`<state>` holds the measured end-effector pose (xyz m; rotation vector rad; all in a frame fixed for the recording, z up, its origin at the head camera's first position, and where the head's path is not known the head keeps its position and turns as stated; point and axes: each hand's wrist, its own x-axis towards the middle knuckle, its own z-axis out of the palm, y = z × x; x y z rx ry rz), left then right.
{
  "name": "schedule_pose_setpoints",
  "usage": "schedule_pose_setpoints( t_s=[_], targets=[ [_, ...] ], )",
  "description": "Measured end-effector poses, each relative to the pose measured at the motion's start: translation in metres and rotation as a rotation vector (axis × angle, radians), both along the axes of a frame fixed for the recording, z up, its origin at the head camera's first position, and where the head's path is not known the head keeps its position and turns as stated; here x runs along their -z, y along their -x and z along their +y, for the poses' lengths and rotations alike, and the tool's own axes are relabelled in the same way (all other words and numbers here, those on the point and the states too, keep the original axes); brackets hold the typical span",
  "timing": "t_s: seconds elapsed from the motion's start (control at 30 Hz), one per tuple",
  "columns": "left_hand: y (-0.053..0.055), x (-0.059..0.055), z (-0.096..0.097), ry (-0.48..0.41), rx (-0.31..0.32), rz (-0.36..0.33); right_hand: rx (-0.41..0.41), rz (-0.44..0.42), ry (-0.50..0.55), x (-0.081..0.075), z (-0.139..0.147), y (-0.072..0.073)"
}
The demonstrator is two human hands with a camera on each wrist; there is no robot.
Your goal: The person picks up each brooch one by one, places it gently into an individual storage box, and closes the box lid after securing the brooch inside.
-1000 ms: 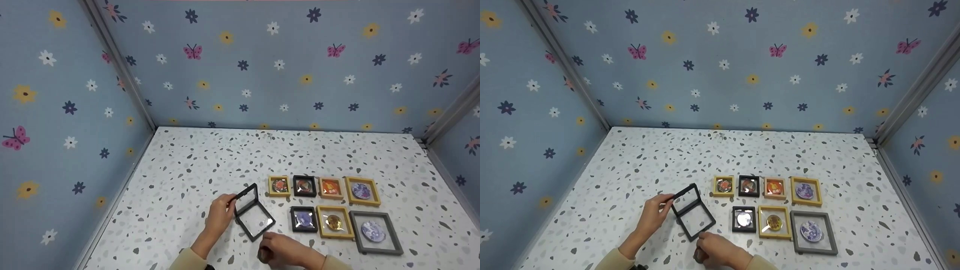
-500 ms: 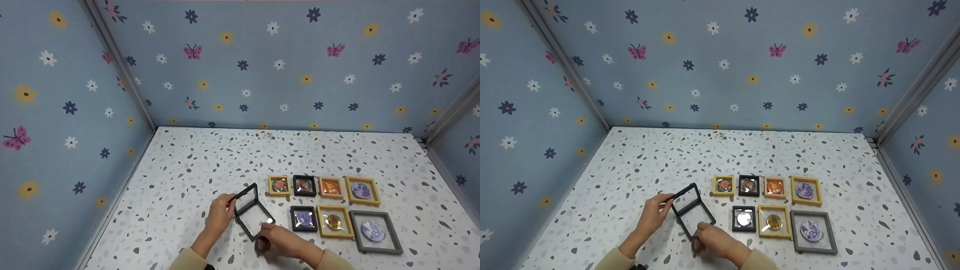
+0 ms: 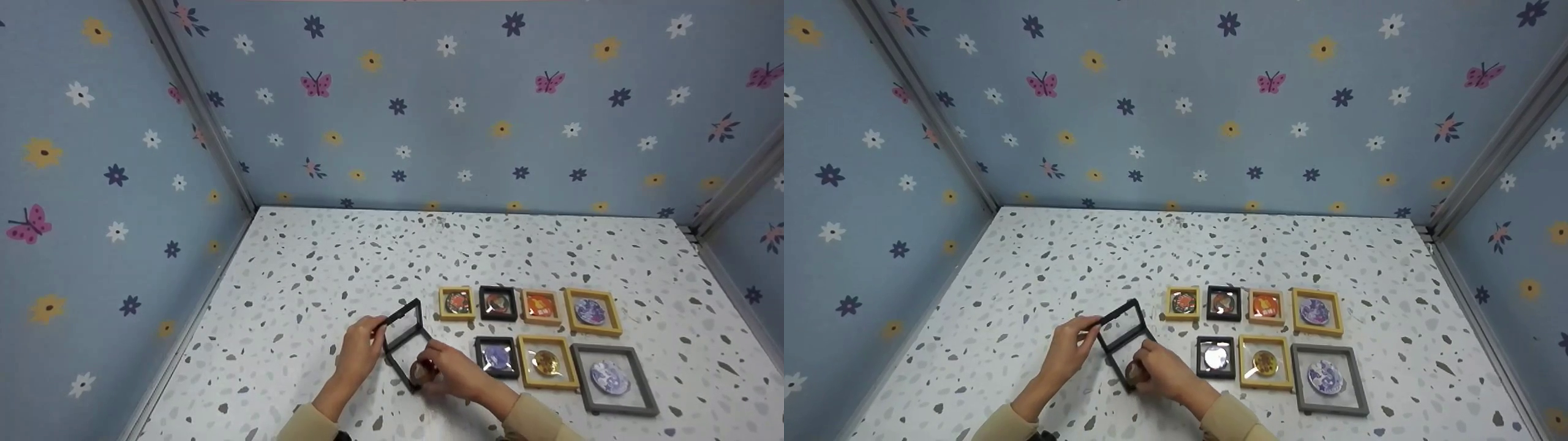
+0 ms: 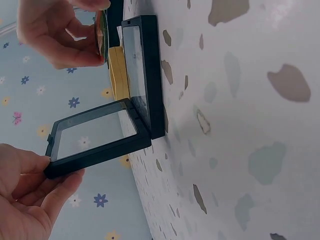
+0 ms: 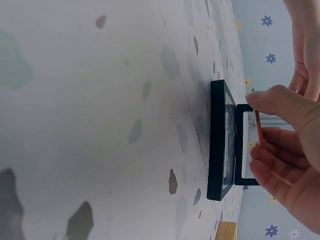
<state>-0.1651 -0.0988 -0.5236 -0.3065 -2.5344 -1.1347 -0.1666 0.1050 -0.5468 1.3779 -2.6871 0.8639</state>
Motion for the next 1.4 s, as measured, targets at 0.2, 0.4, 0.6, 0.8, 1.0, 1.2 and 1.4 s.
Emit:
schedule_pose_setpoints(
  t_s=[0.2, 0.4, 0.6, 0.8, 1.0, 1.2, 1.4],
  targets=[
    [0.000, 0.001, 0.000, -0.015, 0.006, 0.005, 0.078, 0.000, 0.006, 0.002, -0.004, 0.007],
    [0.000, 0.001, 0.000, -0.015, 0.010, 0.020, 0.121, 0.010, -0.005, 0.005, -0.009, 0.012],
    [0.000, 0.000, 0.001, -0.012, 0.007, 0.012, 0.172, 0.007, -0.028, 0.007, -0.013, 0.017],
    [-0.001, 0.000, 0.001, -0.014, 0.001, 0.003, 0.203, -0.047, -0.037, 0.008, -0.015, 0.019],
    [-0.001, -0.001, 0.001, -0.022, 0.006, 0.000, 0.219, -0.075, -0.049, 0.012, -0.016, 0.022],
    [-0.001, 0.000, 0.001, -0.029, 0.010, 0.017, 0.223, -0.061, -0.042, 0.014, -0.016, 0.022],
    [-0.002, -0.001, 0.001, -0.039, 0.005, -0.011, 0.224, -0.047, -0.043, 0.015, -0.015, 0.023]
  ],
)
